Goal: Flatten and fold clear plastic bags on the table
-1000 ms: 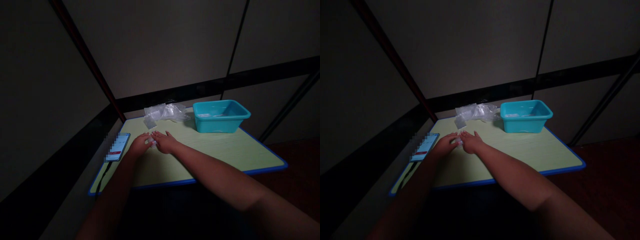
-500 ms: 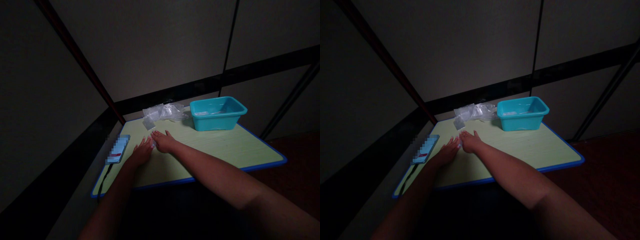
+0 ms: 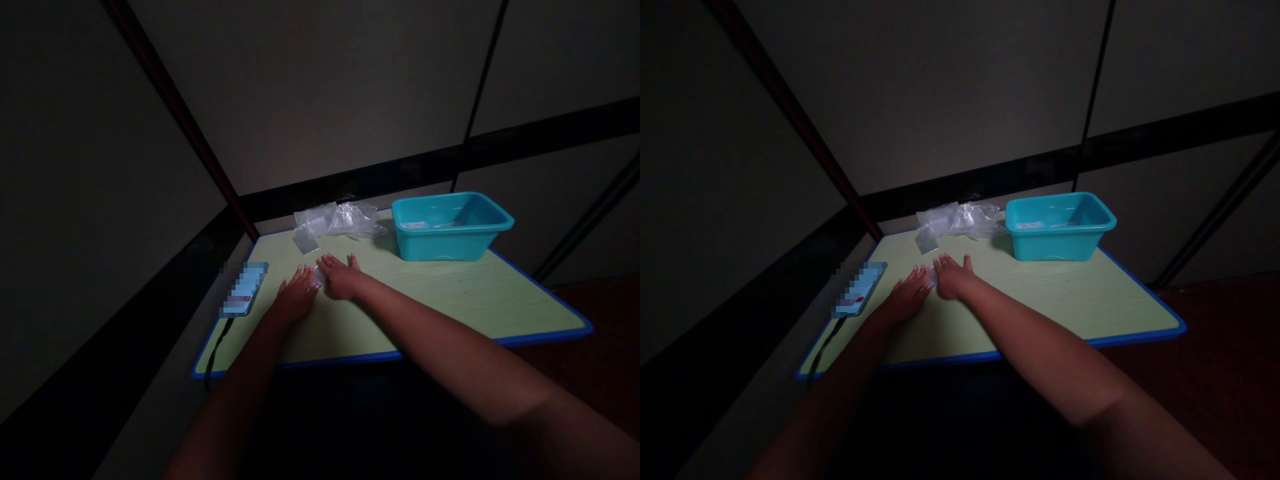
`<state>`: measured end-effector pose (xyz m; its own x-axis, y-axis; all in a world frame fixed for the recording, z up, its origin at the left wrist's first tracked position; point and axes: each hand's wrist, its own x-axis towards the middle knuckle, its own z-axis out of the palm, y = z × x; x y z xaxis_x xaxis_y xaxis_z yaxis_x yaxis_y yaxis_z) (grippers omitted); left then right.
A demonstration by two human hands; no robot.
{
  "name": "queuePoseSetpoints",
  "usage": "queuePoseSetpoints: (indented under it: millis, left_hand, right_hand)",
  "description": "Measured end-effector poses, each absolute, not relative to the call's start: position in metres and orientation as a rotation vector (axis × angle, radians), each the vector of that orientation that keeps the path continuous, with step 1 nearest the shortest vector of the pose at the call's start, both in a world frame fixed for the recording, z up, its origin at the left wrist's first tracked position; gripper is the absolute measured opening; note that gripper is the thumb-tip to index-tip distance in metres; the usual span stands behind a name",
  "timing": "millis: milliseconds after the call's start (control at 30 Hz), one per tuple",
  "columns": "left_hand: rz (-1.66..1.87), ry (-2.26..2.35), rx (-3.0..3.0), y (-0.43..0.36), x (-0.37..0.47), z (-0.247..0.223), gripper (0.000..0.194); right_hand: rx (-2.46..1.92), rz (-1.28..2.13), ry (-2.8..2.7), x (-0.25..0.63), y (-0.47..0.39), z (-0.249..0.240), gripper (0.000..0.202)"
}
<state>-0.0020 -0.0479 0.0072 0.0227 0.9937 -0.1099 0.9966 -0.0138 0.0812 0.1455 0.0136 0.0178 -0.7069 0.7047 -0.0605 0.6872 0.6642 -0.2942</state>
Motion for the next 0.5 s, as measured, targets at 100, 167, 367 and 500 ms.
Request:
queuePoseSetpoints:
  millis: [100,167,367,500]
  left_hand:
    - [-0.024,2.108,2.136,-0.048,-0.001,0.007,0.054]
    - [-0.010,2.108,2.129,-0.048,0.000,0.008,0.054]
    - [0.068,2.095,2.099,-0.049,0.003,0.010,0.053]
    - [0.096,2.095,2.064,-0.050,0.004,0.012,0.052]
  right_hand:
    - [-1.210,0.542,-2.837,0.153,0.018,0.029,0.068]
    - [-1.212,0.579,-2.826,0.158,0.022,0.035,0.062]
    - [-1.186,0.652,-2.909,0.167,0.029,0.039,0.071]
    - [-1.193,0.613,-2.883,0.167,0.030,0.036,0.074]
